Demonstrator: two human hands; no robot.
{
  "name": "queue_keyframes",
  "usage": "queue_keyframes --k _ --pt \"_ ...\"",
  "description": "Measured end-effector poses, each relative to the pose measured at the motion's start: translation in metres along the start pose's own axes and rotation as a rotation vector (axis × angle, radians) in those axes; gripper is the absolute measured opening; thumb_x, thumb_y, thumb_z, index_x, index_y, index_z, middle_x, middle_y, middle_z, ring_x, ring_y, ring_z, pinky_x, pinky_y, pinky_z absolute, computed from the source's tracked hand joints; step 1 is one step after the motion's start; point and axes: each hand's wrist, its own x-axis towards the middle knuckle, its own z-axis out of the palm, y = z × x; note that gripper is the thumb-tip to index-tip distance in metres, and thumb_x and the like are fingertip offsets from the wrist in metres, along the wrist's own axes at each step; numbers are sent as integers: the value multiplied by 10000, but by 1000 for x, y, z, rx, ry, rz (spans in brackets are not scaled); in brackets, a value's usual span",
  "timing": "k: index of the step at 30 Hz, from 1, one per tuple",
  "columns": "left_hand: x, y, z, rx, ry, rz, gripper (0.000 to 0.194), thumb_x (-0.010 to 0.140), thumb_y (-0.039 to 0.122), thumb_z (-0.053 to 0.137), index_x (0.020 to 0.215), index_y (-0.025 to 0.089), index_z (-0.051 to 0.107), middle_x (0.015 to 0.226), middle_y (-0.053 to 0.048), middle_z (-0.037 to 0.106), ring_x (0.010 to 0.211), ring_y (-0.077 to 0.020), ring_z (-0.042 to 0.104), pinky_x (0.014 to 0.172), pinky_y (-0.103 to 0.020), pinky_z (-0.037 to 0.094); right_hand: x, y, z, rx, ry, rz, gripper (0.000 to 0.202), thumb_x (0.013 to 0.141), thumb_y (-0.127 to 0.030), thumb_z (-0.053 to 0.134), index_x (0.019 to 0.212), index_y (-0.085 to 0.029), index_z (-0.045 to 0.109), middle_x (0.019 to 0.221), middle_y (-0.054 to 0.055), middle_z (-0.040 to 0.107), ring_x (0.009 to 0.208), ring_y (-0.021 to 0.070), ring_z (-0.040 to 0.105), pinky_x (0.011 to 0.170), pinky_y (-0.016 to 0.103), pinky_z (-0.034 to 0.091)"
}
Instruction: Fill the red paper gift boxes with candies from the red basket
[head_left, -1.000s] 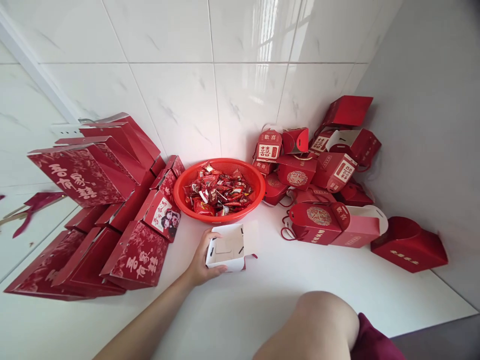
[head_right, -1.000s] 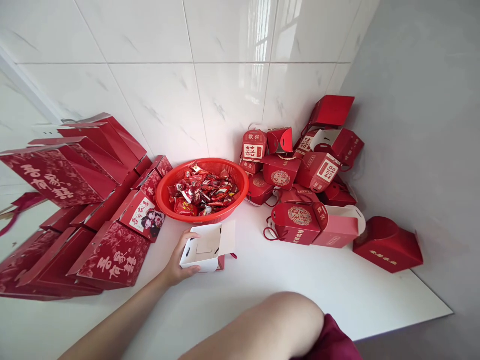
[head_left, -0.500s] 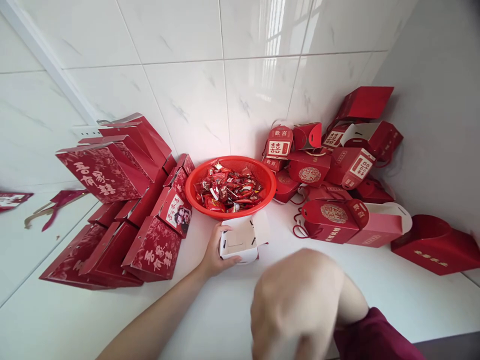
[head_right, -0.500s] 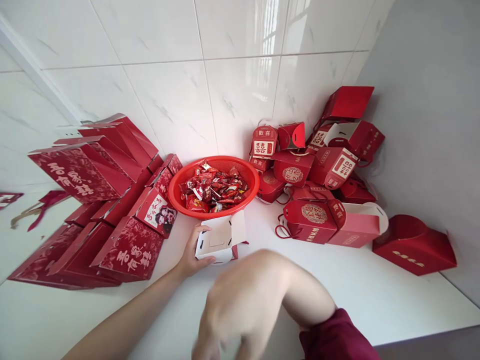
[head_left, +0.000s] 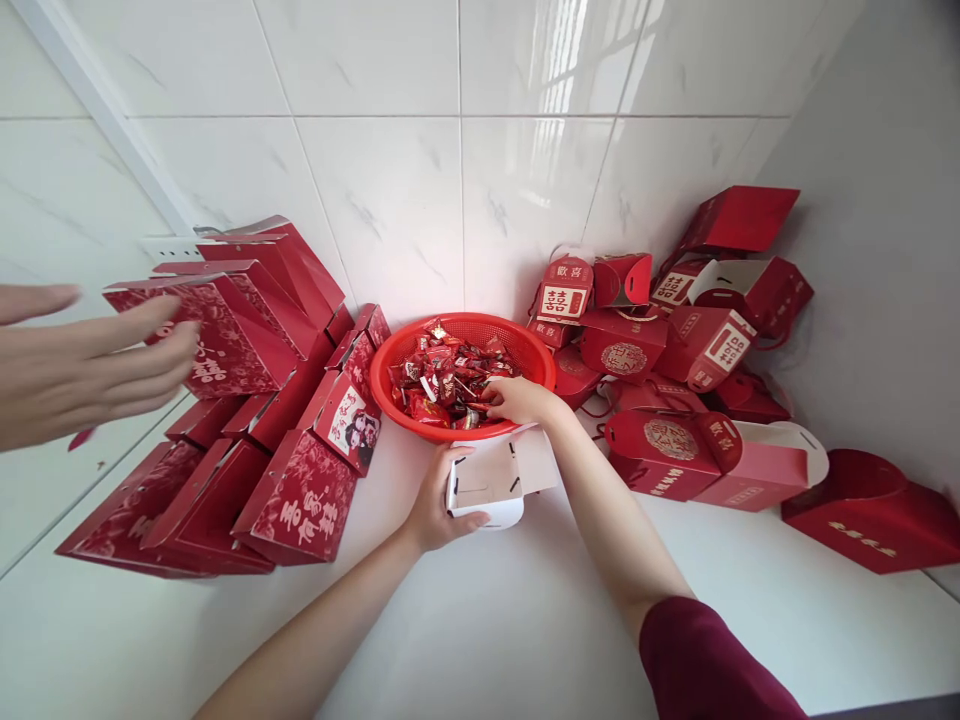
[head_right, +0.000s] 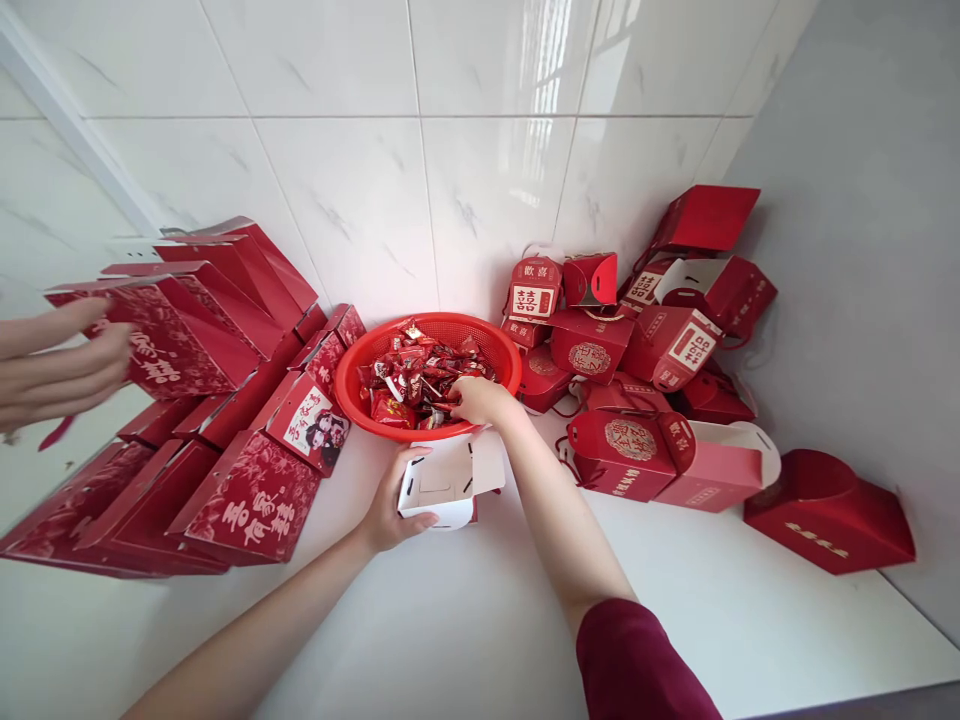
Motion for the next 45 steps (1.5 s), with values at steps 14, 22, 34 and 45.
queue_keyframes --k 14,22,34,45 --pt "-5 7 -5 38 -24 43 795 687 568 774 1321 227 437 1296 -134 416 1189 -346 490 1021 -516 409 -32 15 -27 860 19 -123 170 935 -186 544 1088 -167 616 897 32 703 755 136 690 731 261 600" --pt "-8 8 -2 101 10 125 1005 630 538 840 1442 246 326 1392 -165 375 1314 -394 411 1085 -563 366 -78 -14 -56 765 79 -357 197 925 -316 609 1060 -176 638 845 15 689 738 133 650 695 250 558" --pt "-3 4 -6 46 -31 47 875 714 564 761 1428 224 385 1394 -154 400 1330 -389 400 1118 -554 348 -51 -1 -47 -129 166 74 334 872 -55 410 949 -188 707 1059 39 736 985 164 666 852 221 462" --pt "0 1 -7 -78 -76 -24 825 706 554 770 1380 238 414 1343 -140 433 1260 -363 480 1071 -526 399 54 6 -3 -375 -191 215 402 792 -218 731 1182 -127 691 1214 217 668 1132 359 635 936 459 504"
